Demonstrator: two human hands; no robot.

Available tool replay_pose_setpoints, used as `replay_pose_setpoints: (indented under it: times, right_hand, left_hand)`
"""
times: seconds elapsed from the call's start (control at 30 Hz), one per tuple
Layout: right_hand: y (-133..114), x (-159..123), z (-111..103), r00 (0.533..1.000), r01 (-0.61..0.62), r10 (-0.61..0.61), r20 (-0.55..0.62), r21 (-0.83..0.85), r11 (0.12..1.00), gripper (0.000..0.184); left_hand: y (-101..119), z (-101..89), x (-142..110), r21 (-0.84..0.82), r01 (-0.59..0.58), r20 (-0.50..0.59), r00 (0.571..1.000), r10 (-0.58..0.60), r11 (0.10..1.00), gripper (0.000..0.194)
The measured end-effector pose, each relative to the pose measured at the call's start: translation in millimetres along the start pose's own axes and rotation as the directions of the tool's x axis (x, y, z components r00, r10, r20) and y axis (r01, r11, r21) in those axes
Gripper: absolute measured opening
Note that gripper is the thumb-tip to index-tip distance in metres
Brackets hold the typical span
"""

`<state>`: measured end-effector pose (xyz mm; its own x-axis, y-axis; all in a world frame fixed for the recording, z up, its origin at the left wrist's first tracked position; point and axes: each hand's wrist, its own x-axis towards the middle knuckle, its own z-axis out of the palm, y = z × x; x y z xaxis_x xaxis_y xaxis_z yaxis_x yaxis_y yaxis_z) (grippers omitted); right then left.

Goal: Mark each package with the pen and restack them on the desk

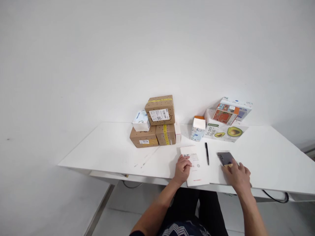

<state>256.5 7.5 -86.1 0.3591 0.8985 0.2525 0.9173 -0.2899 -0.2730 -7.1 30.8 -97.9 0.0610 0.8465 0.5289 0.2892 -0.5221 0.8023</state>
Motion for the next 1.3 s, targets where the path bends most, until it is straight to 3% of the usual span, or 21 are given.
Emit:
replay_pose_setpoints:
  times: [0.1, 0.2, 0.3, 0.4, 0.5, 0.6, 0.67, 0.8, 0.97, 1.03, 1.13, 1.3]
  right_hand:
    - [-22, -21, -17, 0.999, 0.031, -0.034, 0.011, 0.177, 0.984, 0.056]
    - [-48, -49, -28, 0.961, -0.086, -0.022, 0.276, 0.372, 0.924, 0.046]
    - [-70, -75, -25, 0.928, -0.187, -0.037, 0.370, 0.551, 0.813, 0.036]
    - [-88, -96, -15, 0.922, -0.277, -0.032, 0.386, 0.716, 0.641, 0.031]
    - [-101, -112, -10, 0.891, -0.415, -0.012, 0.454, 0.825, 0.385, 0.032]
    - [-105, -119, -17, 0.843, -0.536, 0.028, 0.537, 0.835, 0.127, 0.039]
    - [-104, -116, -27, 0.839, -0.544, 0.044, 0.543, 0.839, 0.023, 0.042]
    - [-103, -84, -54, 0.877, -0.475, 0.043, 0.479, 0.877, -0.075, 0.039]
    - [-123, 0, -74, 0.929, -0.345, 0.061, 0.364, 0.915, -0.208, 0.042]
    - [-135, 36, -73, 0.923, -0.344, 0.072, 0.379, 0.893, -0.291, 0.043]
    - [-150, 79, -64, 0.917, -0.349, 0.076, 0.391, 0.881, -0.319, 0.041]
    - [-163, 104, -48, 0.920, -0.330, 0.108, 0.378, 0.892, -0.310, 0.039]
  left_hand:
    - [3, -3.5, -5, 0.023, 0.004, -0.051, 0.999, -0.003, 1.000, 0.023]
    - [8, -10.6, -13, 0.088, 0.102, -0.105, 0.990, -0.092, 0.991, 0.029]
    - [14, -17.9, -24, 0.103, 0.250, -0.078, 0.967, -0.243, 0.963, 0.033]
    - [22, -22.6, -34, 0.061, 0.311, -0.004, 0.950, -0.312, 0.948, 0.036]
    - [30, -25.8, -44, 0.045, 0.323, 0.001, 0.946, -0.324, 0.945, 0.037]
    - [38, -29.1, -53, -0.017, 0.365, -0.008, 0.931, -0.365, 0.931, 0.035]
    - [42, -31.6, -56, -0.104, 0.372, 0.001, 0.928, -0.373, 0.923, 0.035]
    - [42, -36.4, -49, -0.200, 0.296, -0.042, 0.950, -0.310, 0.934, 0.033]
    - [18, -36.8, -40, 0.039, 0.199, -0.074, 0.978, -0.196, 0.979, 0.025]
    - [9, -34.0, -42, 0.167, 0.093, -0.021, 0.996, -0.091, 0.981, 0.024]
    - [6, -28.3, -46, 0.346, -0.081, 0.125, 0.991, 0.040, 0.935, 0.026]
    - [10, -23.4, -45, 0.441, -0.095, 0.135, 0.990, 0.039, 0.893, 0.028]
